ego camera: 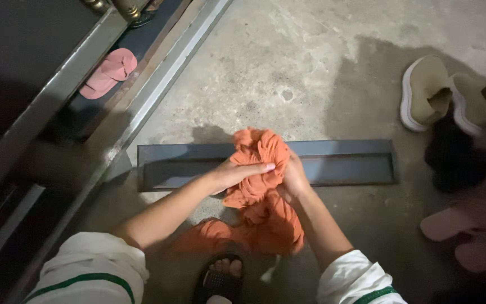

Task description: The person wipes a metal door frame with an orange cloth, moving along the length of the frame and around the door handles. The person then opens the door to reveal a shoe rack with several pairs of shoes.

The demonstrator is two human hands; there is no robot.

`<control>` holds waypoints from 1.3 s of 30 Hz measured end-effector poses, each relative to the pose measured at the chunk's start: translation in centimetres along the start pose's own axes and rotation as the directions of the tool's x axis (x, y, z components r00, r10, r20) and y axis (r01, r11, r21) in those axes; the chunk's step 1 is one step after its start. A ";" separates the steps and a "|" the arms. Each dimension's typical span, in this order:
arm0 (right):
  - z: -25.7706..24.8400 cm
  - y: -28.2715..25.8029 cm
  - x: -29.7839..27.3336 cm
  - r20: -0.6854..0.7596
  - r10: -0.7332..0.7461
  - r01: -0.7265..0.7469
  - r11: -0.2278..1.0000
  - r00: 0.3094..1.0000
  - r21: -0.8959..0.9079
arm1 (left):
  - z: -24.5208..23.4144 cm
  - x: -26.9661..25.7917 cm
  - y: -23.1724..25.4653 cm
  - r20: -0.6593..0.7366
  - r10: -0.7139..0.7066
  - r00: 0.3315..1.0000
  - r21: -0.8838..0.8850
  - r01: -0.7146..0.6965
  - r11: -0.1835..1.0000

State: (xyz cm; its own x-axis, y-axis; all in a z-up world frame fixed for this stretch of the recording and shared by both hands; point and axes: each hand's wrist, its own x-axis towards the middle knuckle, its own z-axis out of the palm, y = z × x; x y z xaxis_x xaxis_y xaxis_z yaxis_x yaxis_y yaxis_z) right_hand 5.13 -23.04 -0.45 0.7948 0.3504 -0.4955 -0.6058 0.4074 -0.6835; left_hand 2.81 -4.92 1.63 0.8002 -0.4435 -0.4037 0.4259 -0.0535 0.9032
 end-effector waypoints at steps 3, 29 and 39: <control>1.0 -1.4 -0.7 0.070 -0.079 0.079 0.997 0.994 0.005 | -0.2 0.0 0.7 0.007 -0.044 0.999 0.010 0.044 0.999; -5.4 4.8 -1.8 -0.230 -0.205 -0.007 0.733 0.951 -0.680 | -2.5 -0.9 0.3 -0.071 0.095 0.993 0.734 -0.012 0.679; 0.4 -2.5 -1.9 -0.037 -0.102 0.099 0.992 0.994 -0.083 | -1.8 0.3 -0.6 -0.357 0.126 0.926 0.467 0.060 0.882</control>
State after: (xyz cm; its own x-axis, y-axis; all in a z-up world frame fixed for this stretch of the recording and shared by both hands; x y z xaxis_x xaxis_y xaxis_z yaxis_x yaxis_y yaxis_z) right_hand 5.11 -24.41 2.41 0.8532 0.2756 -0.4428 -0.5192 0.3688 -0.7710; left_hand 3.57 -3.44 0.73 0.9450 -0.0978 -0.3122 0.2267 -0.4922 0.8404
